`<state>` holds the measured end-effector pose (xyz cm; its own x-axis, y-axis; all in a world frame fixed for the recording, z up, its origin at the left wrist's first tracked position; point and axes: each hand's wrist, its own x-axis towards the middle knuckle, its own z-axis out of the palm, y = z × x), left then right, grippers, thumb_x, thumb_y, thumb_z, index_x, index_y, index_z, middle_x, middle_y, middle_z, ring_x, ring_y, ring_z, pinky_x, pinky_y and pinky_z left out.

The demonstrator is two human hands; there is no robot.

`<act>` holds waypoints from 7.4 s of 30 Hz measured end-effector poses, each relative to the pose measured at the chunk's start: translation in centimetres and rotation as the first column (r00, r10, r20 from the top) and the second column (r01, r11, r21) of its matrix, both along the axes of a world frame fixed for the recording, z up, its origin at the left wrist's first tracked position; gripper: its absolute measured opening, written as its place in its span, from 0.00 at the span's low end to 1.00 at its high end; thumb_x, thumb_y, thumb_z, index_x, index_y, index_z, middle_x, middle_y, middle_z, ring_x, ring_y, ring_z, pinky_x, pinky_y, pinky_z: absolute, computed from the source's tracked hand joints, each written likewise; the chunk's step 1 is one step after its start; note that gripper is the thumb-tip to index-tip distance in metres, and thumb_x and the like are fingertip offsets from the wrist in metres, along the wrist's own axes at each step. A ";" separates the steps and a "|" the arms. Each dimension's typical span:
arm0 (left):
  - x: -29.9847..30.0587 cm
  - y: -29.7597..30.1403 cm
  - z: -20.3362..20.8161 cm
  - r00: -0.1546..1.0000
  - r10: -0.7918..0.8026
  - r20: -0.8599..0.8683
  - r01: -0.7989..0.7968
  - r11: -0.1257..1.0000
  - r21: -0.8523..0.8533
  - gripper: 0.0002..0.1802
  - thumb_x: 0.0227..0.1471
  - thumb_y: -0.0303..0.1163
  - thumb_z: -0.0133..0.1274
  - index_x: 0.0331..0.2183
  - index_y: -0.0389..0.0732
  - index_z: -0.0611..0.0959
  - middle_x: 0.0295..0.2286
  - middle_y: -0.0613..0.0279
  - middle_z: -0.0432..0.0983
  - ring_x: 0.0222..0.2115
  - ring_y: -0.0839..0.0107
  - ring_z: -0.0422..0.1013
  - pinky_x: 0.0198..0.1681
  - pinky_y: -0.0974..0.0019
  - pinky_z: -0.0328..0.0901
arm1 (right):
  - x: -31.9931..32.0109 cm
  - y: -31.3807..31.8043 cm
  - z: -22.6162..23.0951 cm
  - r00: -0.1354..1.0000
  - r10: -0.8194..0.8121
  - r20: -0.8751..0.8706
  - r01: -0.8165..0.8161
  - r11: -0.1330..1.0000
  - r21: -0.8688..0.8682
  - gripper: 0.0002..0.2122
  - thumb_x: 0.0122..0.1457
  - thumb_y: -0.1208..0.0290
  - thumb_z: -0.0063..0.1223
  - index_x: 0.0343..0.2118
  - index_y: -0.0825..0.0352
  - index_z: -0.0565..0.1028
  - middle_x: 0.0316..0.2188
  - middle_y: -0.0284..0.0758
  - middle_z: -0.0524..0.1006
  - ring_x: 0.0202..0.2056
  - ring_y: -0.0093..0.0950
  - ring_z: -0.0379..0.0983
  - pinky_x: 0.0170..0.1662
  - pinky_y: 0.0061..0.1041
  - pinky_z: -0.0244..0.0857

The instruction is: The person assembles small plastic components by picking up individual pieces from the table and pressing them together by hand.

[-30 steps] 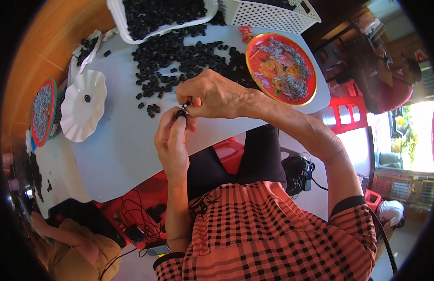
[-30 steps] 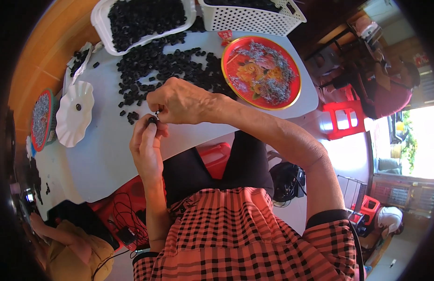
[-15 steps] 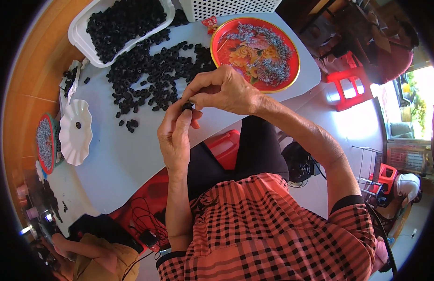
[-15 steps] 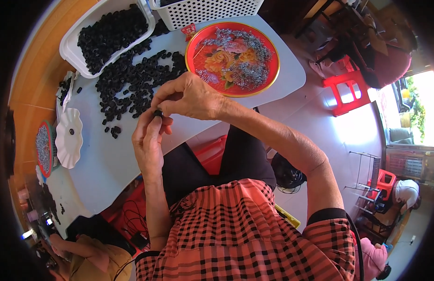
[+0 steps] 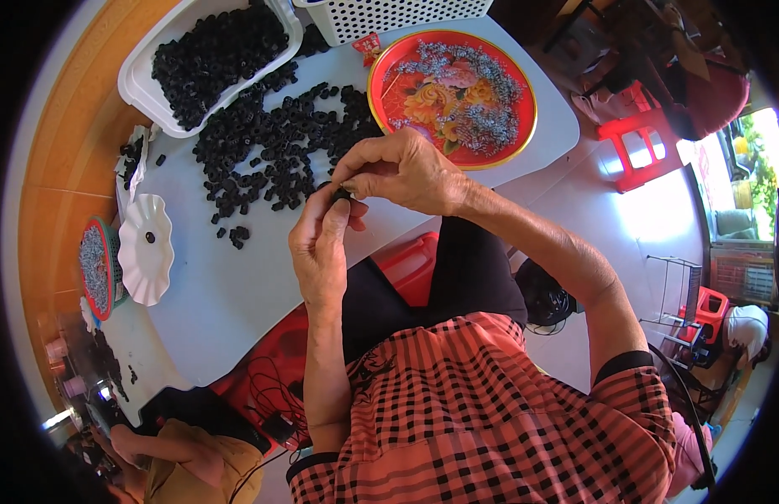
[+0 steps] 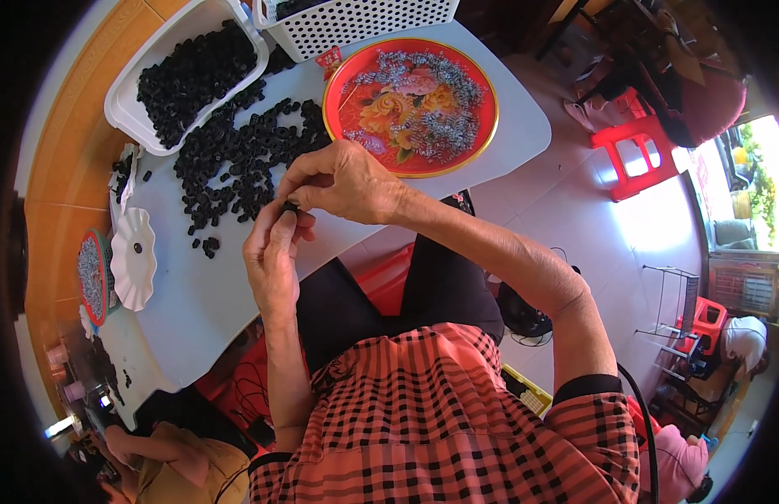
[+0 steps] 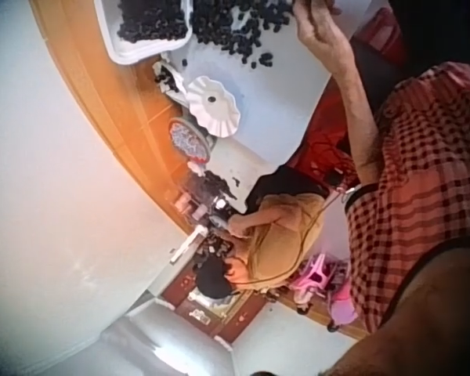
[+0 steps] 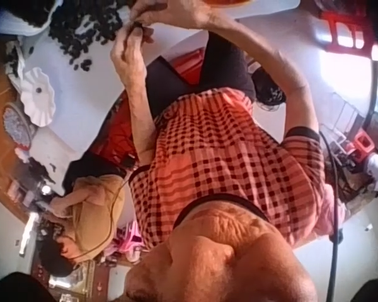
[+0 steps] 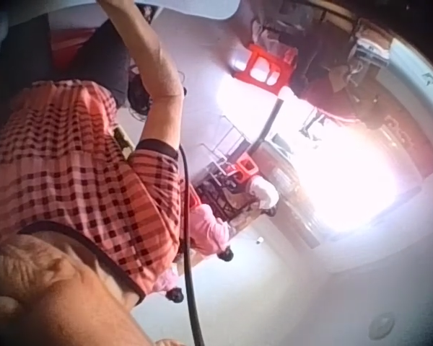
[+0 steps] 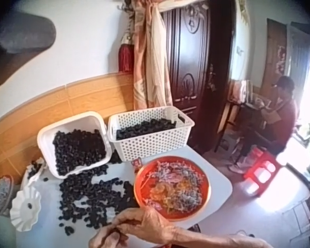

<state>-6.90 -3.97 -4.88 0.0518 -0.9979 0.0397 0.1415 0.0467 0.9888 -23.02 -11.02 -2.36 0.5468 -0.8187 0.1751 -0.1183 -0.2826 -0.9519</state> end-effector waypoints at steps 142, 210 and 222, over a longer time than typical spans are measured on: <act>0.6 -0.7 -1.2 0.993 0.018 0.117 -0.019 1.000 0.009 0.15 0.58 0.32 0.47 0.40 0.30 0.79 0.25 0.64 0.75 0.27 0.79 0.67 0.33 0.75 0.62 | 1.2 1.6 -1.4 0.939 -0.236 -0.250 0.003 0.731 -0.683 0.21 0.44 0.74 0.62 0.44 0.69 0.73 0.36 0.38 0.74 0.37 0.34 0.72 0.38 0.32 0.70; 3.4 1.0 -0.8 0.983 0.168 0.078 -0.166 0.986 -0.035 0.23 0.63 0.43 0.38 0.30 0.34 0.79 0.25 0.63 0.74 0.27 0.77 0.68 0.33 0.72 0.61 | 1.7 1.8 -3.4 0.995 -0.091 -0.050 0.054 0.863 -0.503 0.14 0.45 0.71 0.62 0.36 0.70 0.77 0.31 0.38 0.77 0.31 0.29 0.74 0.32 0.27 0.70; 3.0 2.1 -2.1 0.985 0.068 0.158 -0.052 0.993 -0.102 0.14 0.61 0.35 0.46 0.31 0.33 0.77 0.22 0.66 0.72 0.23 0.81 0.62 0.26 0.74 0.59 | 0.9 -8.2 4.2 0.880 -0.475 -0.011 0.360 0.683 -0.635 0.12 0.54 0.68 0.60 0.39 0.68 0.79 0.24 0.34 0.79 0.22 0.18 0.72 0.26 0.19 0.68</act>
<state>-3.90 -1.92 -6.99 0.0964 -0.9842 0.1486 -0.0254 0.1468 0.9888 -22.15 -19.20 1.86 0.2404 -0.7216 0.6492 -0.5003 -0.6653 -0.5541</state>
